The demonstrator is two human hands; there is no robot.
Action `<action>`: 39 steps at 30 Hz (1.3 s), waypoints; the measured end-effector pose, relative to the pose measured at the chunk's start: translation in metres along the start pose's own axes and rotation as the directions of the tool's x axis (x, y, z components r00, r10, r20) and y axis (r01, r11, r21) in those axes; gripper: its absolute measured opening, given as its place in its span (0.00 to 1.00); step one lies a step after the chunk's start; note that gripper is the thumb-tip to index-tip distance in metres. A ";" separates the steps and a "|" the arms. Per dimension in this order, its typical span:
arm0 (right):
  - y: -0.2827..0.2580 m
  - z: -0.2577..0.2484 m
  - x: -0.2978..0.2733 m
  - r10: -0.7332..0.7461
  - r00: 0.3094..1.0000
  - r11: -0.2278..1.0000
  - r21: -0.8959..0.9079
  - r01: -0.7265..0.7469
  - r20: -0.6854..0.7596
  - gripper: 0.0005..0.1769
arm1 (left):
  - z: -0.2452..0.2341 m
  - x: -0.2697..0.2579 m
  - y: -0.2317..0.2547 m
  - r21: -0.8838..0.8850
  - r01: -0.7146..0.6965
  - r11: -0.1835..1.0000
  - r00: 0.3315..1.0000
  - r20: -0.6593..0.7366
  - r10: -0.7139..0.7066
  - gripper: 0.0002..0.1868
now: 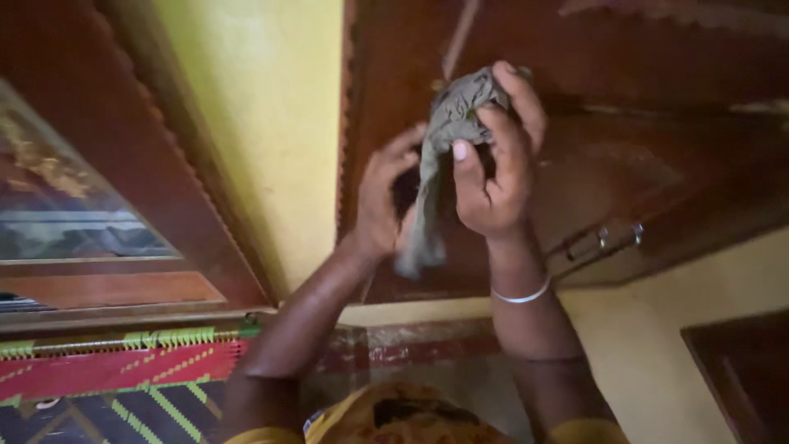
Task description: The person wipes a black rectangular object on a bed with a cloth, then dips the cloth into a green bowl and wrings it out. They proceed to wipe the edges and panels of a wooden door frame and door with the cloth.
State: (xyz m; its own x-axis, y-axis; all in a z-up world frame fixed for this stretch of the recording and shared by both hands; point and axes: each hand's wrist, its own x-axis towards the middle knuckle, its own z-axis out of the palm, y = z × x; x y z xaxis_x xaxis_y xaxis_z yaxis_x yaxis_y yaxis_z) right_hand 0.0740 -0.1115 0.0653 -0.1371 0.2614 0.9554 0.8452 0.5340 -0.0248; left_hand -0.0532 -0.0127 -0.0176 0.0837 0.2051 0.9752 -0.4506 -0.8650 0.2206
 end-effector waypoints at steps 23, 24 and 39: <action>-0.008 -0.029 0.071 -0.184 0.915 0.966 -0.108 0.237 0.358 0.14 | -0.021 0.070 -0.002 0.502 -0.324 0.802 0.946 0.193 0.261 0.20; -0.008 -0.030 0.069 -0.248 0.896 0.938 -0.141 0.318 0.367 0.13 | -0.024 0.074 -0.003 0.500 -0.341 0.796 0.940 0.201 0.276 0.20; 0.050 -0.034 0.001 -0.194 0.974 0.814 -0.536 0.224 0.112 0.10 | -0.031 0.150 0.000 0.682 -0.415 0.602 0.897 0.195 0.397 0.23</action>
State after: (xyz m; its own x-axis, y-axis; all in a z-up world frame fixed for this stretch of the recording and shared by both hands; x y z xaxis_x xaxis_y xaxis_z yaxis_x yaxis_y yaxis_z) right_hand 0.1335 -0.1116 0.0749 -0.3560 0.2412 0.9028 0.9340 0.0622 0.3517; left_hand -0.0683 0.0319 0.1282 0.0701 -0.2485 0.9661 0.3006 -0.9182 -0.2580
